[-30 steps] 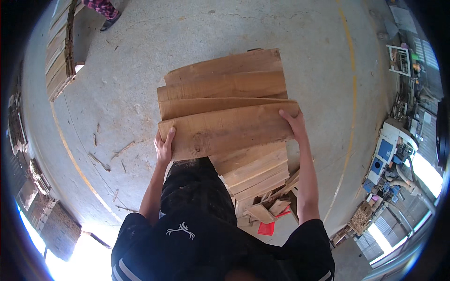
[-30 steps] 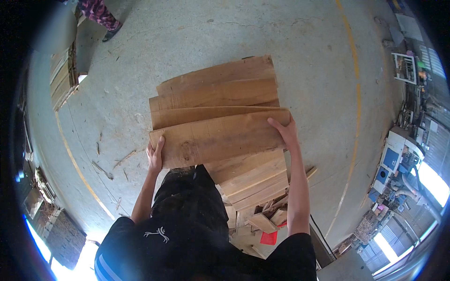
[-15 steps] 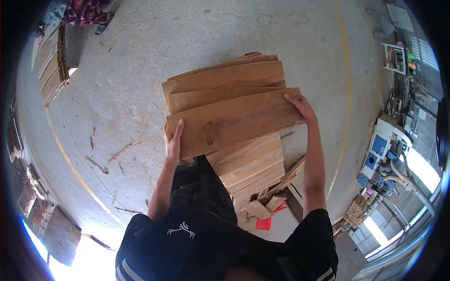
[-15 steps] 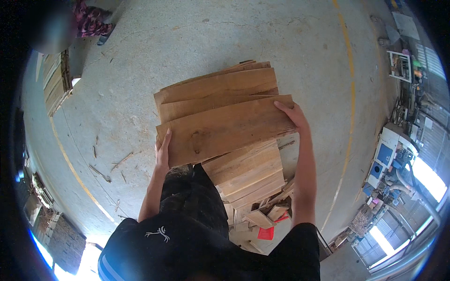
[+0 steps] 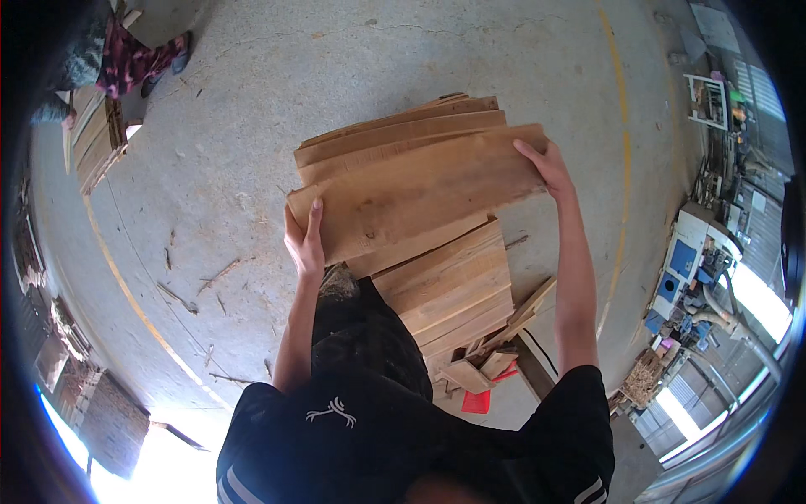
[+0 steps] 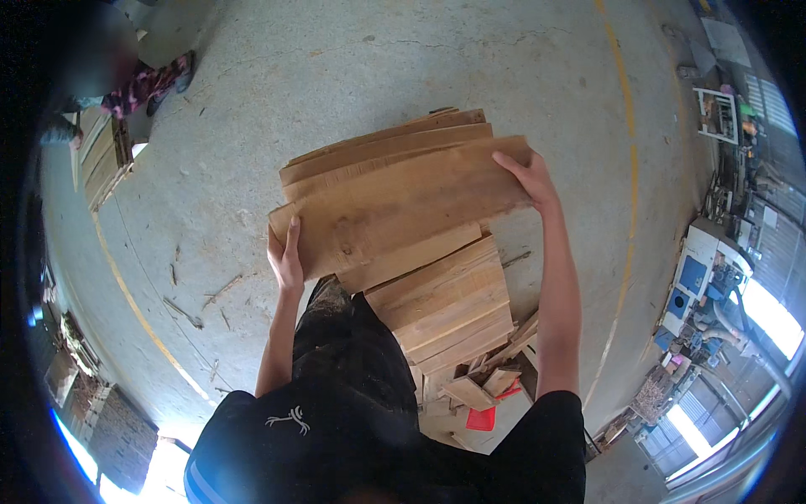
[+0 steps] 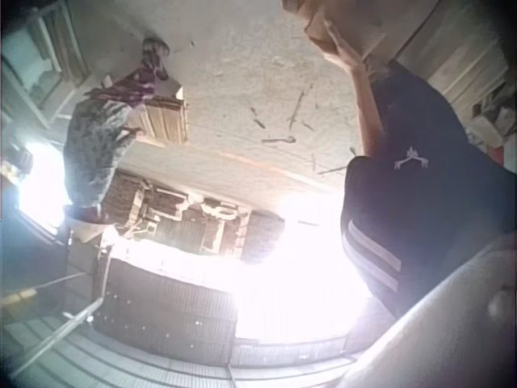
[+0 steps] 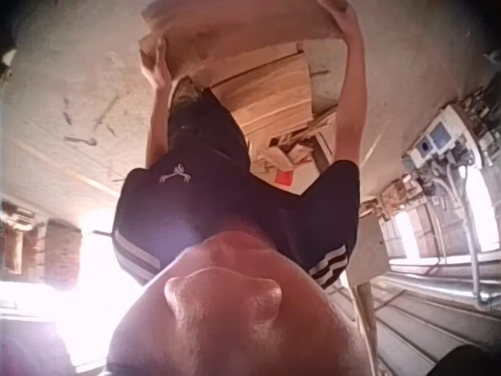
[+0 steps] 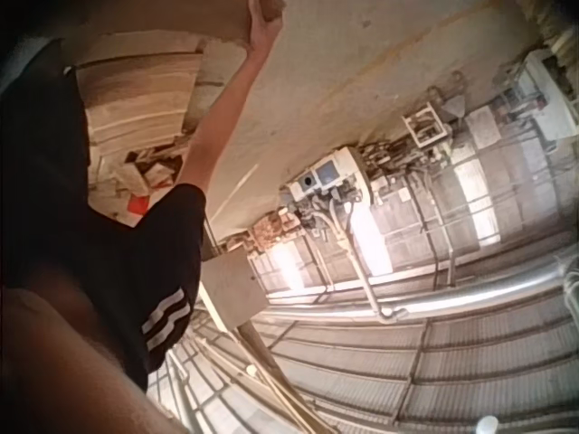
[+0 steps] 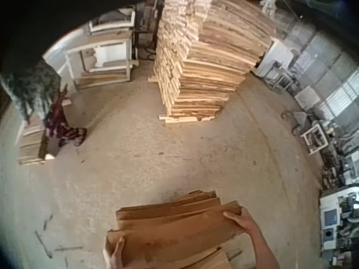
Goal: Planing wooden boards using an industrial woodworking machine to smooth and flatten the surfaces.
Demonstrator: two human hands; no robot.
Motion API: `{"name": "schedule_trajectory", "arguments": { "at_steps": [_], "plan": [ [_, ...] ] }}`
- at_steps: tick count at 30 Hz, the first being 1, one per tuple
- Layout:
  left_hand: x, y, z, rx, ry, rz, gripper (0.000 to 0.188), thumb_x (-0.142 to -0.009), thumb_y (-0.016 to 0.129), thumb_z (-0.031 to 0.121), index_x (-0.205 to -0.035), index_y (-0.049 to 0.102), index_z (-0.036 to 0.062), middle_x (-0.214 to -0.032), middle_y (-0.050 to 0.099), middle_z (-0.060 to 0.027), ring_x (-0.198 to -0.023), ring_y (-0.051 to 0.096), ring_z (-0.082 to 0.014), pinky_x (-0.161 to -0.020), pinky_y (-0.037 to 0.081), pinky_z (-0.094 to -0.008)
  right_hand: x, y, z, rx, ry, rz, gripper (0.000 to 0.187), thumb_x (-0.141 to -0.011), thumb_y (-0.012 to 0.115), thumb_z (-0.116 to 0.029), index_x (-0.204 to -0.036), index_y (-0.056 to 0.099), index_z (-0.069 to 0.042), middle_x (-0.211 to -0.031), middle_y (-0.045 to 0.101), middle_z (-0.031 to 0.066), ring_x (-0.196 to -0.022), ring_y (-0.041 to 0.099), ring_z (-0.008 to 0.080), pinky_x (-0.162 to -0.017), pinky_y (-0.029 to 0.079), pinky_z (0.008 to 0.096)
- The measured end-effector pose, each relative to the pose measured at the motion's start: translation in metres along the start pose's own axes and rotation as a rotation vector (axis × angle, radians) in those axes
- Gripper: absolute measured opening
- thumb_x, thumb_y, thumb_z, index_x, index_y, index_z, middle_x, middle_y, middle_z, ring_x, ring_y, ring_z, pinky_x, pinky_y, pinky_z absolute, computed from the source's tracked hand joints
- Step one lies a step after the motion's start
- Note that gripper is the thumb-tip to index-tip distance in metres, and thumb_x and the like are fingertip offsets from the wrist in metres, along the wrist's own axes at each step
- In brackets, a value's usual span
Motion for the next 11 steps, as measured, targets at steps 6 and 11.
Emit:
{"name": "schedule_trajectory", "arguments": {
  "at_steps": [6,11],
  "plan": [
    [-0.073,-0.032,-0.085,-0.054,-0.08,0.214,0.106,-0.095,0.059,0.081,-0.162,0.041,0.0015,-0.155,0.055,-0.0164,-0.144,0.051,-0.035,-0.121,0.038,-0.0489,-0.071,-0.011,0.027,0.299,-0.247,0.276,0.097,-0.094,0.077,-0.062,-0.162,0.047,-0.001,-0.163,0.051,0.0178,-0.153,0.045,0.03,-0.125,0.036,0.0433],
    [-0.149,-0.006,-0.184,0.745,-0.536,-0.457,0.115,-0.092,0.045,0.093,-0.165,0.039,0.0041,-0.164,0.048,-0.0163,-0.151,0.044,-0.0334,-0.125,0.035,-0.0531,-0.13,0.015,0.126,-0.364,0.112,-0.182,0.098,-0.101,0.053,-0.077,-0.166,0.041,-0.006,-0.169,0.045,0.0127,-0.155,0.043,0.0299,-0.125,0.037,0.0404]
  ]
}}
Point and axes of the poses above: each hand's wrist, its own x-axis away from the middle knuckle, its own y-axis out of the palm, z = x × y, the point moved 8 cm from there along -x, towards the middle knuckle
